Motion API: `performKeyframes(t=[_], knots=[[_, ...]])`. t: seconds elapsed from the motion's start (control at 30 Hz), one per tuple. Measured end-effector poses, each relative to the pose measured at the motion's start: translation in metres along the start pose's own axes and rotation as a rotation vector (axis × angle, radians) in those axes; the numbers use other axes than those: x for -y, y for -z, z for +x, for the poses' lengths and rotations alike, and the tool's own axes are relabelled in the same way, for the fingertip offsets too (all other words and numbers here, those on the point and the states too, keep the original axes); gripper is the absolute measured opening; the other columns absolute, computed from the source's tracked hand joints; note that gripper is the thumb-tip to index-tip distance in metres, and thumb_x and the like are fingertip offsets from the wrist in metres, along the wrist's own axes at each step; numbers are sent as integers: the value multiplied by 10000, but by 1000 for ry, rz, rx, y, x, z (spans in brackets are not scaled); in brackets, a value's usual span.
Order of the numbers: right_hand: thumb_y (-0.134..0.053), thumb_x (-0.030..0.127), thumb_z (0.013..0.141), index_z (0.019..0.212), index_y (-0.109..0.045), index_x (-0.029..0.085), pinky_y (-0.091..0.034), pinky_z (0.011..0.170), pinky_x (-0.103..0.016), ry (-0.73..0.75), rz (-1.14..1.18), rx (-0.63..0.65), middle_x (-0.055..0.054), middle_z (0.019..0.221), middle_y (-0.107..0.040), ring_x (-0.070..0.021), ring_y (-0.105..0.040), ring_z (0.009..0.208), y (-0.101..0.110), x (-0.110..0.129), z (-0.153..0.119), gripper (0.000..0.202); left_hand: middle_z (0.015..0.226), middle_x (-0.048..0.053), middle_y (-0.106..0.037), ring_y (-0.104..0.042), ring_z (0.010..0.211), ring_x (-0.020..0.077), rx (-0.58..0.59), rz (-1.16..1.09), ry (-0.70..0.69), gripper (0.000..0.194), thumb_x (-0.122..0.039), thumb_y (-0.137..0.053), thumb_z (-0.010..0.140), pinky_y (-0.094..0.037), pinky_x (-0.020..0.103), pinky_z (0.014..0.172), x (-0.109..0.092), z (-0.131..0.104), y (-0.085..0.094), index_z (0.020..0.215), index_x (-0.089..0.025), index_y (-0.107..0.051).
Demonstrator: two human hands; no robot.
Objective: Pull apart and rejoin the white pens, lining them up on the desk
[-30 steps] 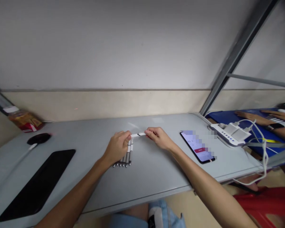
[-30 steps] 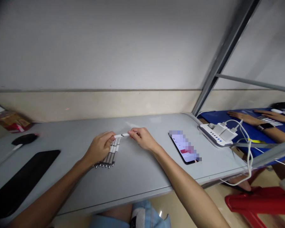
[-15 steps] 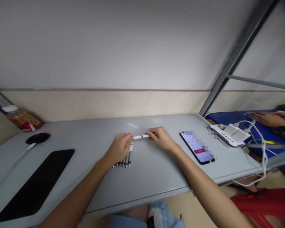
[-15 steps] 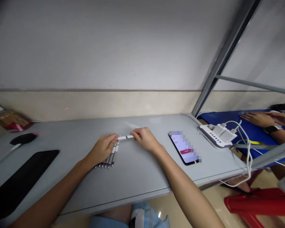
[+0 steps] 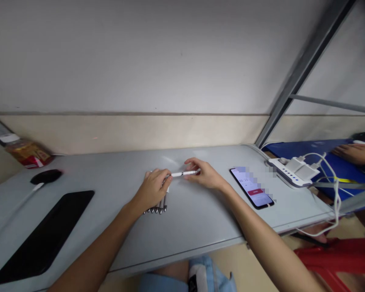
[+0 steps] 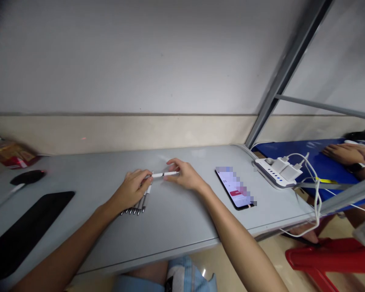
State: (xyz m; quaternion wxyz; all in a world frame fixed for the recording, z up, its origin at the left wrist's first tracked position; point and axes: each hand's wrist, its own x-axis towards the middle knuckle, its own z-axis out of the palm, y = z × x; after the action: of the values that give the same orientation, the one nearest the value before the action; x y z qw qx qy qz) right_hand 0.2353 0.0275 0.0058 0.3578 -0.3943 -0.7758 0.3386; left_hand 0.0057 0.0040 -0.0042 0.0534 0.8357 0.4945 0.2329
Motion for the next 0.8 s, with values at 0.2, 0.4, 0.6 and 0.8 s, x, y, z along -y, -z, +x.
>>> performKeyframes(t=[0.2,0.4,0.6,0.8], knots=[[-673,178,739,989,-609,177,-417,697,-259,52,-58,-53,-30,904,-628,-140,-553,782,-2,3,0,257,802,7,-617,-552,814,198,6,19,-19,234,-340,-357,966,-333,366,816,-1,0,0,1004,-221,-554],[-571,308,888,1003,-684,212,-432,766,-309,61,-129,23,-62,926,-691,-174,-601,832,-5,7,-1,188,791,3,-626,-550,824,200,14,8,-22,242,-350,-339,972,-320,365,821,-4,-1,1,1034,-228,-539],[-586,33,773,891,-660,181,-407,762,-274,229,-298,-43,-45,882,-648,-163,-561,832,-8,8,-1,203,832,20,-635,-554,821,193,12,48,-35,308,-318,-274,989,-321,336,773,-1,0,-2,889,-210,-545],[-560,15,775,904,-655,184,-388,742,-271,211,-445,-104,-54,882,-620,-172,-540,833,-5,-1,1,233,875,28,-662,-583,851,195,-1,24,-15,337,-336,-274,991,-348,339,796,-1,0,0,978,-218,-589]])
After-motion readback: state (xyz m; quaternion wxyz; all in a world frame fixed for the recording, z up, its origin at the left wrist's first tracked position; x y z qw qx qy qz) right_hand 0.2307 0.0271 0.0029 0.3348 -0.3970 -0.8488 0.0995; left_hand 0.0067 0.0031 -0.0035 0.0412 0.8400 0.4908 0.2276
